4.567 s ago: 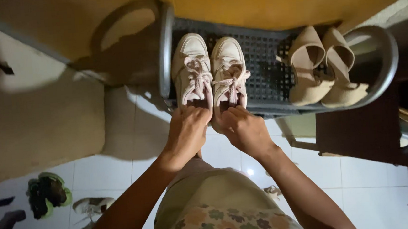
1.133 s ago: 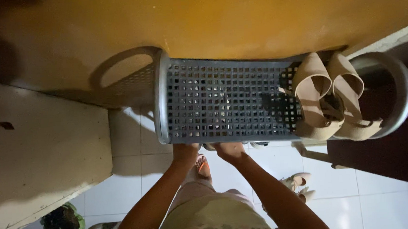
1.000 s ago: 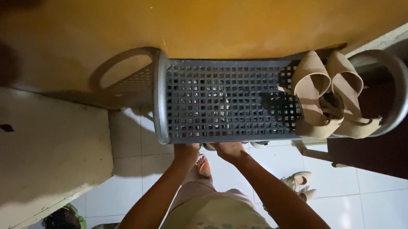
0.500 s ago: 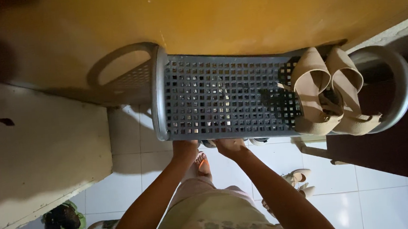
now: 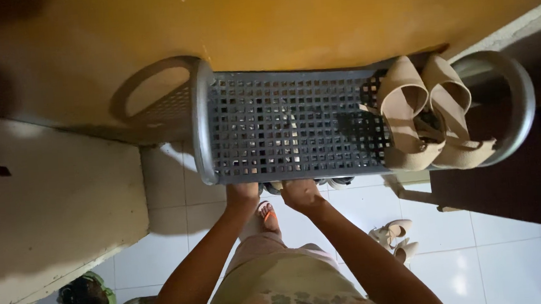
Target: The recorder picks up various pairs of shoes from the floor and arranges them neatly on a multi-tiered shoe rack.
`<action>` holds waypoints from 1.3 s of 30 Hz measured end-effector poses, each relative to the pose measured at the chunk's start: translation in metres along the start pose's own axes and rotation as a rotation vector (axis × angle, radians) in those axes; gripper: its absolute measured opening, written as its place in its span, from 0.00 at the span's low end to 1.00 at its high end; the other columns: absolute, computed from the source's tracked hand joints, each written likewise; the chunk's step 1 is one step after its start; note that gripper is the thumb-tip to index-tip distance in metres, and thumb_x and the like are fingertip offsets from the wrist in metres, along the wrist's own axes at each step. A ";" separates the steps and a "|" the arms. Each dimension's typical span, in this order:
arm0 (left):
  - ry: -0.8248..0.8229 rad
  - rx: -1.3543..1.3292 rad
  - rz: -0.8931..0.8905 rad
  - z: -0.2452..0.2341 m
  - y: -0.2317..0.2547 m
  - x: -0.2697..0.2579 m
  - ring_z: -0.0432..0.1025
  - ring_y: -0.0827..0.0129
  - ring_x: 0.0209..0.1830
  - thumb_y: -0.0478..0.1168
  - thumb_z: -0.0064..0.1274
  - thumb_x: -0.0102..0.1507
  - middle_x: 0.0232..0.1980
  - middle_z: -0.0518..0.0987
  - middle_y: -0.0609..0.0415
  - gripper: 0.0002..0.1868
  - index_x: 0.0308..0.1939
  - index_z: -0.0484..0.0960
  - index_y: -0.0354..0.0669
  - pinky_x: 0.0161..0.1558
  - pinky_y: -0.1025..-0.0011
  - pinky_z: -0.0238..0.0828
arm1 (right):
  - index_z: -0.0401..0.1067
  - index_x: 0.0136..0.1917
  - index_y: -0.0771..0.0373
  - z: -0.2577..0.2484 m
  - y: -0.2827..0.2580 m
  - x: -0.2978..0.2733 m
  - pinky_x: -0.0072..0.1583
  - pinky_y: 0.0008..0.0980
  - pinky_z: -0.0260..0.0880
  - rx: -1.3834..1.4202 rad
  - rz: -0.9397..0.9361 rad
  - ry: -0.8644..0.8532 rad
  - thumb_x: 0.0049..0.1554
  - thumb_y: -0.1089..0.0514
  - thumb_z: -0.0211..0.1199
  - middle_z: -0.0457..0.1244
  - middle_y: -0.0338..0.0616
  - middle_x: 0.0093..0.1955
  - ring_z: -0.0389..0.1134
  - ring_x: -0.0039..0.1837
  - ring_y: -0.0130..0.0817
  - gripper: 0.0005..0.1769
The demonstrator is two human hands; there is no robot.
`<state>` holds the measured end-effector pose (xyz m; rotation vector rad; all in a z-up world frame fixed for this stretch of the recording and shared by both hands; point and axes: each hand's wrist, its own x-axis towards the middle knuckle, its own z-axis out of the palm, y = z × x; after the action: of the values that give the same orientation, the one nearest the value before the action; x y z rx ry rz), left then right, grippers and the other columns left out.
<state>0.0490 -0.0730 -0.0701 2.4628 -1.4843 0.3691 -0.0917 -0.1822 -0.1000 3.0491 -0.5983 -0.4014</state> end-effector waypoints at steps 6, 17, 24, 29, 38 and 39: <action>-0.022 0.000 0.005 -0.002 0.021 -0.020 0.76 0.58 0.31 0.35 0.51 0.60 0.25 0.79 0.52 0.08 0.28 0.85 0.43 0.42 0.53 0.71 | 0.67 0.66 0.61 -0.064 0.015 -0.057 0.66 0.56 0.64 0.377 0.096 0.122 0.49 0.49 0.70 0.66 0.56 0.60 0.67 0.63 0.57 0.34; 0.079 -0.960 0.490 -0.181 0.186 0.130 0.76 0.54 0.48 0.26 0.65 0.56 0.49 0.78 0.41 0.22 0.48 0.69 0.34 0.53 0.61 0.78 | 0.76 0.45 0.72 -0.243 0.161 -0.203 0.35 0.41 0.63 0.219 0.782 0.722 0.60 0.63 0.72 0.66 0.53 0.37 0.62 0.31 0.44 0.09; -0.291 -0.548 0.490 -0.077 0.271 0.149 0.76 0.55 0.40 0.41 0.71 0.50 0.45 0.80 0.41 0.34 0.54 0.72 0.32 0.34 0.62 0.77 | 0.71 0.72 0.52 -0.198 0.209 -0.189 0.43 0.46 0.83 -0.126 0.815 0.285 0.45 0.41 0.76 0.63 0.42 0.72 0.58 0.63 0.56 0.44; -0.153 -0.883 0.493 -0.033 0.270 0.135 0.79 0.45 0.33 0.26 0.62 0.52 0.36 0.80 0.42 0.21 0.46 0.71 0.37 0.32 0.54 0.76 | 0.69 0.57 0.47 -0.161 0.221 -0.178 0.50 0.56 0.78 0.095 0.877 0.279 0.52 0.55 0.68 0.59 0.37 0.64 0.71 0.53 0.60 0.19; -0.186 -0.937 0.385 -0.010 0.163 0.095 0.78 0.48 0.40 0.24 0.58 0.54 0.39 0.78 0.52 0.22 0.45 0.69 0.49 0.34 0.54 0.76 | 0.70 0.45 0.54 -0.185 0.141 -0.147 0.42 0.53 0.72 0.065 0.500 0.556 0.46 0.53 0.72 0.63 0.46 0.38 0.70 0.42 0.55 0.16; -0.180 -0.935 0.377 -0.062 0.123 0.100 0.78 0.48 0.40 0.24 0.58 0.54 0.39 0.78 0.52 0.22 0.45 0.69 0.49 0.34 0.54 0.76 | 0.70 0.45 0.54 -0.177 0.135 -0.138 0.42 0.53 0.72 0.065 0.490 0.557 0.46 0.53 0.72 0.63 0.46 0.38 0.70 0.42 0.55 0.16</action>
<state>-0.0209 -0.1911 0.0311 1.5077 -1.6627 -0.4220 -0.2207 -0.2627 0.1128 2.7187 -1.2554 0.4631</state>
